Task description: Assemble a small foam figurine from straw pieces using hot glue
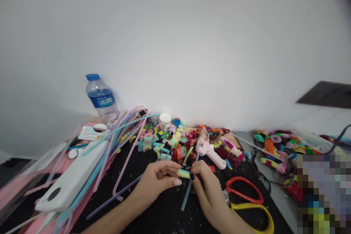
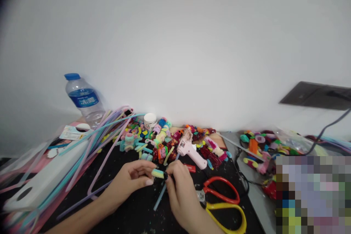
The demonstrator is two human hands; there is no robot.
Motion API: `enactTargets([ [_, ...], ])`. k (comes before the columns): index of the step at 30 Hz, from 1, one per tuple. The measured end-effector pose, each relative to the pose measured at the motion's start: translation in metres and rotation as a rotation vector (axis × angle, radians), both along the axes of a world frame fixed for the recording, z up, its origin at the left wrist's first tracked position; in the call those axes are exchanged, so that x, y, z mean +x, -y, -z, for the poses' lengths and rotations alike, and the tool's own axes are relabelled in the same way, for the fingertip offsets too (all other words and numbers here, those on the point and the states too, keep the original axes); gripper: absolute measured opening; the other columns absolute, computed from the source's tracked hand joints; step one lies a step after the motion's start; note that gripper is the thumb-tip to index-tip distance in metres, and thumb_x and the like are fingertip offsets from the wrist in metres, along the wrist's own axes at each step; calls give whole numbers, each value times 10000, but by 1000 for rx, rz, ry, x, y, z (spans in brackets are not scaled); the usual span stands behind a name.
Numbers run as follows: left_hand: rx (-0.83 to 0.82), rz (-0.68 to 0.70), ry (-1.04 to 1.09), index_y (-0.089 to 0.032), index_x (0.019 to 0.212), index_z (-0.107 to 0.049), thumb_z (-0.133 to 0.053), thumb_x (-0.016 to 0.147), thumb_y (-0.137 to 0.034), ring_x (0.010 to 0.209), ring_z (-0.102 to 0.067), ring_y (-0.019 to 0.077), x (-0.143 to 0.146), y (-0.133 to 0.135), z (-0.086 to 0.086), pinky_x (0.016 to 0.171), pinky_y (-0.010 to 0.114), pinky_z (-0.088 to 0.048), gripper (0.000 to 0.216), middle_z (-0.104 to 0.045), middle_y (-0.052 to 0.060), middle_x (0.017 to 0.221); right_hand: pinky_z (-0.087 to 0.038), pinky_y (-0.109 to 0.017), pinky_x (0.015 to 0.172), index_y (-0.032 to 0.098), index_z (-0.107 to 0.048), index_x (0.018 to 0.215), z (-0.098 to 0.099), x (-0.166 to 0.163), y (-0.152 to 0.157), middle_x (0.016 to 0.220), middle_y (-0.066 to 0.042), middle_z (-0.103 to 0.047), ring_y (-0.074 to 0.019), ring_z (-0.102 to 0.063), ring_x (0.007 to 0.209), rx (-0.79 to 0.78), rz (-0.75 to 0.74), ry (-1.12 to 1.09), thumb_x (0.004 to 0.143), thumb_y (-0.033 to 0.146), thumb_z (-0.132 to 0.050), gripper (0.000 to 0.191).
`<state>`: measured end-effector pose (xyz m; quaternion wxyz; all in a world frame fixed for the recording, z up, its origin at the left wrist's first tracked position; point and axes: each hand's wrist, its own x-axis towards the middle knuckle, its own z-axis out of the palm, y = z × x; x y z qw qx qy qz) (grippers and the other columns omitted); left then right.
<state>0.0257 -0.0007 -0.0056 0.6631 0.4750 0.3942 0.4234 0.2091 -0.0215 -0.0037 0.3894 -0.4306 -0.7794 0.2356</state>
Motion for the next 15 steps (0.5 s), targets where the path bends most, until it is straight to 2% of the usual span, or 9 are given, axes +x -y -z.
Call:
enactTargets([
  [3, -20, 26, 60, -149, 937, -670, -790, 571, -209, 712, -603, 163, 3, 1, 2, 709, 286, -464, 389, -689, 27, 746, -410, -290, 661, 216, -413, 835, 3, -2, 1, 814, -32, -500, -166, -497, 749, 14, 22, -34, 917, 153, -327, 134],
  [8, 63, 36, -60, -137, 779, -709, -706, 693, -249, 725, -576, 163, 3, 3, -4, 701, 262, -436, 141, -671, 31, 752, -403, -294, 669, 216, -421, 846, 4, -4, 2, 817, -29, -504, -165, -493, 754, 2, -16, 15, 906, 135, -351, 123],
  [15, 78, 18, -28, -138, 687, -702, -703, 695, -257, 726, -567, 160, 3, 3, -9, 689, 247, -431, 119, -658, 25, 756, -411, -306, 690, 217, -440, 849, 1, -5, 3, 827, -28, -538, -169, -500, 770, 33, -74, 69, 889, 115, -383, 123],
])
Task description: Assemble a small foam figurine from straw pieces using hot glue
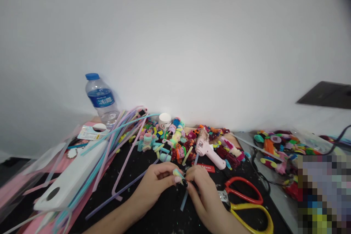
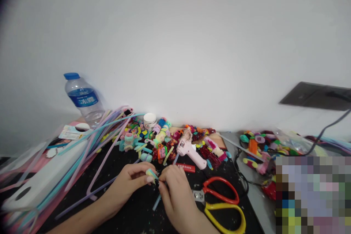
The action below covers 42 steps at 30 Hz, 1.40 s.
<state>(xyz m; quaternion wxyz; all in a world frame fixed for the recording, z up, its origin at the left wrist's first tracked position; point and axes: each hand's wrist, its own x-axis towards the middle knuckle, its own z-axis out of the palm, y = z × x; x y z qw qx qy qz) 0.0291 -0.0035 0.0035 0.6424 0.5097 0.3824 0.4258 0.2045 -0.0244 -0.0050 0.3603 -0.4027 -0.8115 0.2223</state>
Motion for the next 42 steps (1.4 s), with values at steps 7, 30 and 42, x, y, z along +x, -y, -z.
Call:
enactTargets([
  [7, -141, -120, 102, -152, 854, -640, -656, 770, -336, 832, -632, 175, -8, -5, 6, 816, 298, -477, 203, -691, 22, 789, -415, -366, 795, 211, -459, 1016, -3, 19, -17, 970, -74, -525, -215, -494, 931, 198, 297, -23, 851, 120, -409, 195],
  [30, -294, -148, 182, -144, 967, -606, -692, 734, -390, 537, -515, 75, -10, -9, 8, 500, 192, -431, 350, -559, -22, 673, -459, -287, 689, 185, -532, 996, 0, 49, -41, 881, -60, -634, -198, -589, 759, -43, 486, -10, 784, 273, -496, 232],
  [42, -301, -128, 196, -124, 946, -644, -707, 733, -340, 551, -449, 59, -10, -8, 9, 523, 170, -374, 309, -522, -34, 622, -298, -191, 474, 186, -450, 605, -11, 34, -27, 554, 61, -408, -78, -381, 505, -320, 85, -9, 684, 160, -534, 118],
])
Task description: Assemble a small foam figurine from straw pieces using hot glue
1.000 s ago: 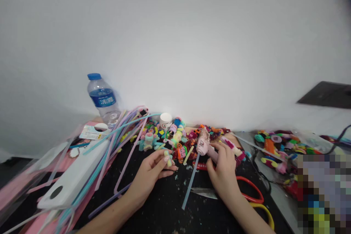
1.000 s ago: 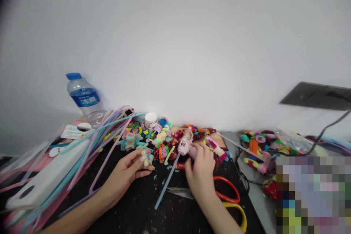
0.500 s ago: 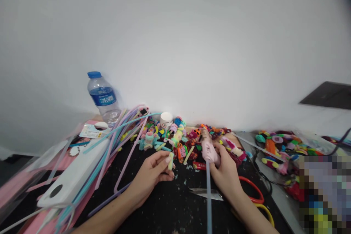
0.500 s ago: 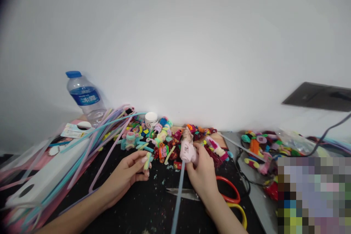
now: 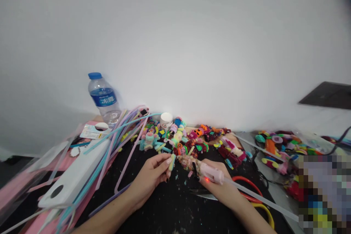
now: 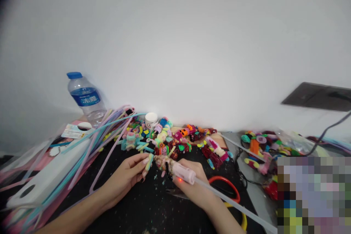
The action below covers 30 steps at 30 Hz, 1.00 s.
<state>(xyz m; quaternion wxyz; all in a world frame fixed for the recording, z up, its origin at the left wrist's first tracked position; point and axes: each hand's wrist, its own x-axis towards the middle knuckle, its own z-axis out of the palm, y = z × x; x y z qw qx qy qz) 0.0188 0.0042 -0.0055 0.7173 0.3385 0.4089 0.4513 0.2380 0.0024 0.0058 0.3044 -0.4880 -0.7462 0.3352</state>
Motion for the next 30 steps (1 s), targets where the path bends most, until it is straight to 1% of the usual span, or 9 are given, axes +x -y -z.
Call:
enactTargets([
  [6, -37, -22, -12, -128, 931, -631, -753, 673, -347, 535, -482, 56, 2, -1, -1, 518, 172, -393, 360, -558, -32, 655, -281, -192, 469, 189, -428, 588, 0, -2, 0, 548, 62, -398, -76, -367, 503, -32, 7, 25, 671, 181, -562, 158],
  [15, -31, -16, -28, -126, 937, -630, -736, 695, -344, 536, -479, 59, 1, -1, -3, 508, 168, -389, 343, -544, -35, 635, -274, -190, 453, 194, -403, 576, -2, -4, 0, 527, 68, -380, -72, -353, 483, -36, 26, 29, 688, 210, -558, 191],
  [25, 5, -16, -4, -143, 917, -652, -715, 720, -338, 581, -481, 77, -1, -1, 3, 555, 186, -406, 284, -555, -23, 657, -303, -198, 478, 193, -425, 584, -4, -5, 1, 552, 60, -418, -80, -388, 505, -13, -38, 77, 690, 183, -551, 165],
  [30, 12, -24, -1, -139, 890, -646, -716, 719, -336, 572, -476, 74, -1, 0, 2, 553, 186, -408, 270, -542, -27, 650, -290, -202, 482, 196, -382, 564, -6, -5, 2, 548, 63, -395, -79, -382, 503, 6, -52, 125, 681, 182, -540, 197],
])
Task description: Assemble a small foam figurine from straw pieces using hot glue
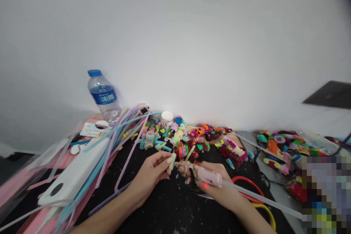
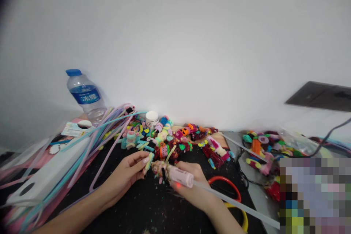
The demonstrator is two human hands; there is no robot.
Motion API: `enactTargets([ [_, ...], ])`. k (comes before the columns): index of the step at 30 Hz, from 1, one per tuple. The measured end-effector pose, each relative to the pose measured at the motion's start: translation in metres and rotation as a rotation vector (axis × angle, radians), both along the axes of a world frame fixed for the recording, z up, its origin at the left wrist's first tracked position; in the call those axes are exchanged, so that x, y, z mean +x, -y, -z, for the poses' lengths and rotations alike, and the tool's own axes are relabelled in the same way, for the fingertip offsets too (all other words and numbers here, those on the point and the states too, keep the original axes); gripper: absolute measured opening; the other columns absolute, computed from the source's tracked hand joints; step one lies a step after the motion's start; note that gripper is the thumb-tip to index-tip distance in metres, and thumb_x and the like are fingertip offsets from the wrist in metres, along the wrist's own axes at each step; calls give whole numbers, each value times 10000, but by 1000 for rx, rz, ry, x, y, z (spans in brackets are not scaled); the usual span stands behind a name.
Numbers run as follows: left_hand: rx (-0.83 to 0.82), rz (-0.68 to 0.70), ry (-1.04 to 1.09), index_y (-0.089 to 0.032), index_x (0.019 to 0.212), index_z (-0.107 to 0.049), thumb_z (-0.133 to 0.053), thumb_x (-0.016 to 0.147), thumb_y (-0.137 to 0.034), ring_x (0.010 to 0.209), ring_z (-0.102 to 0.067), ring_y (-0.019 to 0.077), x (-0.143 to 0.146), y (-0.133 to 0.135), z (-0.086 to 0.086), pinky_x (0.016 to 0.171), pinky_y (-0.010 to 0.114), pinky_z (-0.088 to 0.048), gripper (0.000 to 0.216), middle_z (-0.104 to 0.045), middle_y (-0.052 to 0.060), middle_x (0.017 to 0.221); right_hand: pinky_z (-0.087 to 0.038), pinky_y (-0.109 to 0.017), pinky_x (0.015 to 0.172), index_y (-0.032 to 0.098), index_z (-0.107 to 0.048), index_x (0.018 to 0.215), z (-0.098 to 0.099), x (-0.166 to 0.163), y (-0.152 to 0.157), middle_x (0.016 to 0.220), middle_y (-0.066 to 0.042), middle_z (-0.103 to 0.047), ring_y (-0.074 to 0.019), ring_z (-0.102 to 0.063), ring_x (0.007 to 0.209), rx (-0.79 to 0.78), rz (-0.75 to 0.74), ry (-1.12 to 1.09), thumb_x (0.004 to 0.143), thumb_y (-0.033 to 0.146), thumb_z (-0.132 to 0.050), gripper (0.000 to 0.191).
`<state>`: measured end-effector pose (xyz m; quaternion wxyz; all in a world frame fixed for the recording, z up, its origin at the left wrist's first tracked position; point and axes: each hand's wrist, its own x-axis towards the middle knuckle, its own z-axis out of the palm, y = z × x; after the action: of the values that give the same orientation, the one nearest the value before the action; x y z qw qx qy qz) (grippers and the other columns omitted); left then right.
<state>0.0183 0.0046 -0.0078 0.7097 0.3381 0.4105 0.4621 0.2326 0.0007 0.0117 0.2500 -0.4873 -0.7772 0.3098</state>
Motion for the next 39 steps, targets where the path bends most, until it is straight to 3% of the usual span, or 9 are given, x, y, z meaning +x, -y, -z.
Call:
enactTargets([
  [17, -31, -65, -11, -148, 865, -646, -748, 670, -352, 572, -473, 82, 1, -1, -2, 562, 207, -422, 301, -531, -32, 664, -289, -195, 464, 190, -395, 564, 3, 2, 0, 543, 73, -372, -67, -363, 488, 30, -72, -13, 675, 157, -569, 210],
  [22, -30, -56, -14, -146, 869, -660, -751, 665, -360, 570, -470, 77, 0, 0, -2, 564, 202, -416, 309, -539, -29, 664, -321, -199, 478, 188, -445, 580, 3, 2, 1, 554, 61, -420, -80, -402, 505, 28, -35, 4, 685, 175, -574, 167],
  [39, -28, -28, 2, -134, 829, -662, -764, 657, -341, 548, -461, 66, 1, 0, -1, 541, 185, -402, 288, -550, -26, 624, -287, -208, 484, 206, -353, 566, 3, 0, 0, 550, 63, -382, -85, -377, 503, 2, 24, -19, 673, 176, -533, 212],
])
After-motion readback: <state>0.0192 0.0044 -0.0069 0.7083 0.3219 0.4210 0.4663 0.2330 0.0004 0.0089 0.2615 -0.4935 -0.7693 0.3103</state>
